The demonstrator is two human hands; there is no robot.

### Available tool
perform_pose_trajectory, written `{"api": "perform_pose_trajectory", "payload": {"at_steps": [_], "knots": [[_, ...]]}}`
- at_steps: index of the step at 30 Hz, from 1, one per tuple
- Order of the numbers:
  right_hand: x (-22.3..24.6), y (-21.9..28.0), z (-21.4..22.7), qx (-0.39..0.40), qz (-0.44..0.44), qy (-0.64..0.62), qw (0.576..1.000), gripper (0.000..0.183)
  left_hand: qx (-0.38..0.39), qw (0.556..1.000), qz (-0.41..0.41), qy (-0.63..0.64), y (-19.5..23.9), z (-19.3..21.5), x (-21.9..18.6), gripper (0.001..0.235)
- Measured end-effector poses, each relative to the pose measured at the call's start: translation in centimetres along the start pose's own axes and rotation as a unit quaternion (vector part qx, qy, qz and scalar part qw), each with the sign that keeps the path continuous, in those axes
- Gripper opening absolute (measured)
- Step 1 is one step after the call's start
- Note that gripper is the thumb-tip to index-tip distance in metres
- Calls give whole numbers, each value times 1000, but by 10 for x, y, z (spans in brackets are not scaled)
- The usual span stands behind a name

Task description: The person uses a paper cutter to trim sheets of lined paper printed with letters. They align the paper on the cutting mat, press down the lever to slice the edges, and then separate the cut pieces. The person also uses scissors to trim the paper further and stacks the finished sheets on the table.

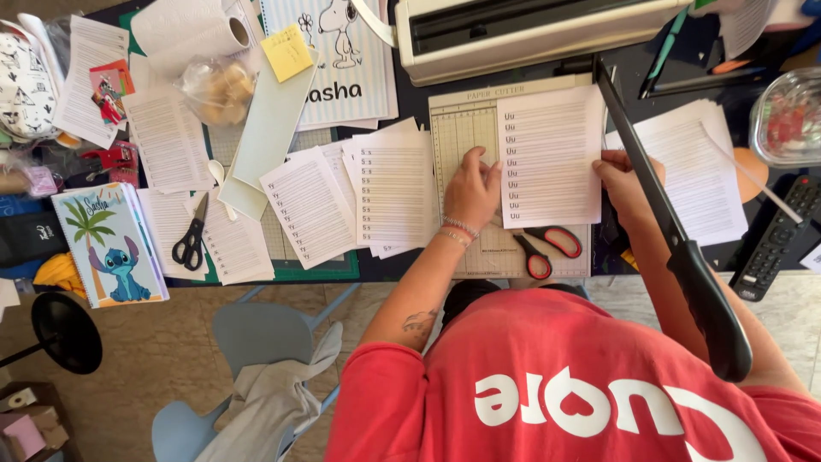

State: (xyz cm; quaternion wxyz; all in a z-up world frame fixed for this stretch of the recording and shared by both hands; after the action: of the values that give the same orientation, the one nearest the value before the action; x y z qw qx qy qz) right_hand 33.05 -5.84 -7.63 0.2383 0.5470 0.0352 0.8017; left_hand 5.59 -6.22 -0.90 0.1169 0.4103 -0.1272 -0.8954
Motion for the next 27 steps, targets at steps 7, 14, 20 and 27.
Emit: {"api": "perform_pose_trajectory", "payload": {"at_steps": [7,14,20,27], "knots": [[2,3,2,18,4,6,1000,28,14,838,-539,-85,88,-72,25,46],[13,11,3,25,4,0,1000,27,29,849,-516,-110,109,-59,61,59],[11,11,1,35,7,-13,999,29,30,840,-518,-158,119,-47,78,56],[8,13,2,39,13,-12,999,29,-42,881,-450,-137,90,-57,57,48]]}}
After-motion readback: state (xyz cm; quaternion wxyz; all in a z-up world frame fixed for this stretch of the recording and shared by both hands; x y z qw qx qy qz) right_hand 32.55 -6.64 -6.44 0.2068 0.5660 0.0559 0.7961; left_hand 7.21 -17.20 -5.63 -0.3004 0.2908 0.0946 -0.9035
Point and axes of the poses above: each hand's wrist, its own y-axis away from the middle knuckle, its own z-axis out of the back of the hand, x = y × z, the point moved 2 cm from there along -y, towards the middle knuckle, and after that the axes turned 5 degrees about z, right-handed, at the moved point
